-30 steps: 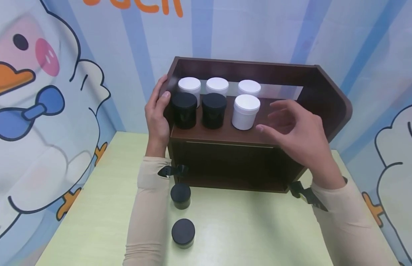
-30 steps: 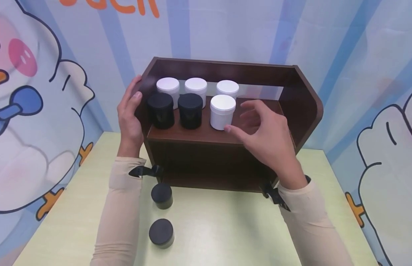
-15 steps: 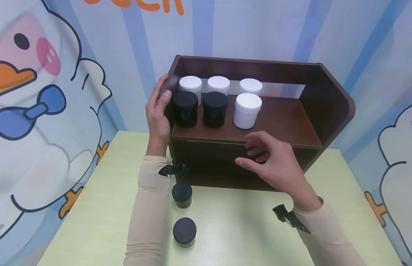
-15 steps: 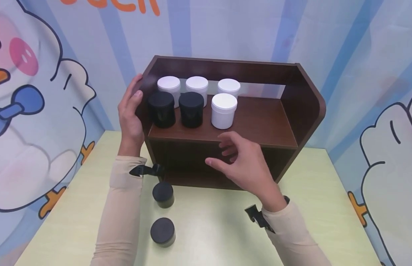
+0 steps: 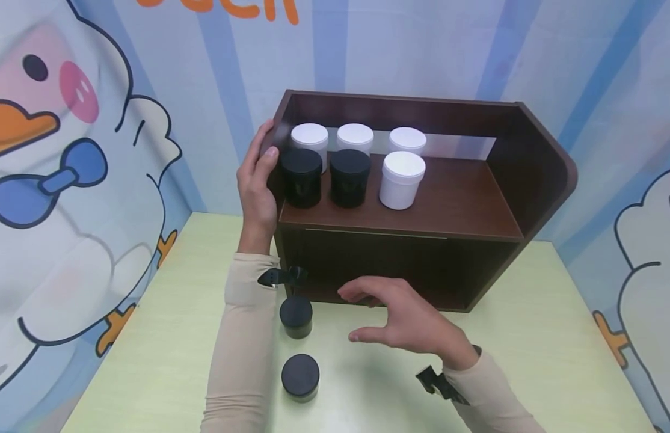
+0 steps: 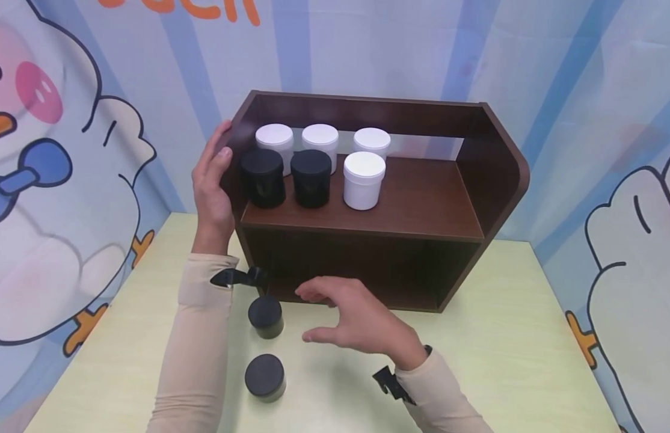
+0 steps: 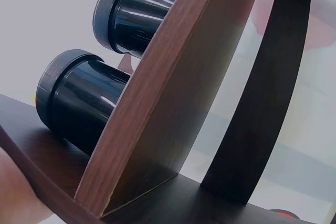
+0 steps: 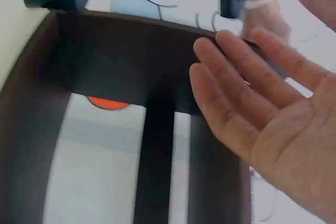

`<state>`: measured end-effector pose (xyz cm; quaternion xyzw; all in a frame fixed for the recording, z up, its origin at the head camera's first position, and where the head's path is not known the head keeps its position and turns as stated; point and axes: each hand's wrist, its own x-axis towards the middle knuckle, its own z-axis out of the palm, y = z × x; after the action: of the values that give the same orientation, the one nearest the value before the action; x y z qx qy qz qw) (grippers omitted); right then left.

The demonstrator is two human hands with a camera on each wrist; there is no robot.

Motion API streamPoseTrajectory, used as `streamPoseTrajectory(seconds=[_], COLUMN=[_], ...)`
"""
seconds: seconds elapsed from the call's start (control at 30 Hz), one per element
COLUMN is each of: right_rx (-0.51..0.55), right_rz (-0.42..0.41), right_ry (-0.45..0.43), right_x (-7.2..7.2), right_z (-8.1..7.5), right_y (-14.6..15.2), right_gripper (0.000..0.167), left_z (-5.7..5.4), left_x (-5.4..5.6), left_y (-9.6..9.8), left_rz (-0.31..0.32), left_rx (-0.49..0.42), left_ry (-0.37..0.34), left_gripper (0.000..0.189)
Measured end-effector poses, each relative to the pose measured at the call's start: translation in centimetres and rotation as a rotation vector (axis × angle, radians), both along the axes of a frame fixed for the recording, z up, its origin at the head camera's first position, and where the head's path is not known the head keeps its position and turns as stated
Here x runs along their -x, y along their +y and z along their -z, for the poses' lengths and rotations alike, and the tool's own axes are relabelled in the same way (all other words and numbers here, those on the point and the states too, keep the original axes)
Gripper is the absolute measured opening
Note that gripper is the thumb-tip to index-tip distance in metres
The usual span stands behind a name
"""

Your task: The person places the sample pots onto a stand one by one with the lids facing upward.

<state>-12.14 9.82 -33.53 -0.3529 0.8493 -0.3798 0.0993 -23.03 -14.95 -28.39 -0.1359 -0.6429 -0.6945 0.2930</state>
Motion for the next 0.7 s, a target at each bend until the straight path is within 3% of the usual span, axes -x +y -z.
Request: streamPoseTrajectory(seconds=[0.23, 0.7], right_rx=[0.018, 0.018], right_rz=[-0.128, -0.208], right_ry=[-0.065, -0.104], right_x=[-0.4, -0.4], right_z=[3.3, 9.6], right_y=[-1.5, -4.9], right_gripper=[0.057, 0.065], left_z=[0.0, 0.1], left_x=[0.0, 0.2], left_y=[-0.1, -0.1], left_rz=[0.010, 0.007], left_rx=[-0.004, -0.010], left_ry=[0.007, 0.019], left_gripper=[0.052, 0.052])
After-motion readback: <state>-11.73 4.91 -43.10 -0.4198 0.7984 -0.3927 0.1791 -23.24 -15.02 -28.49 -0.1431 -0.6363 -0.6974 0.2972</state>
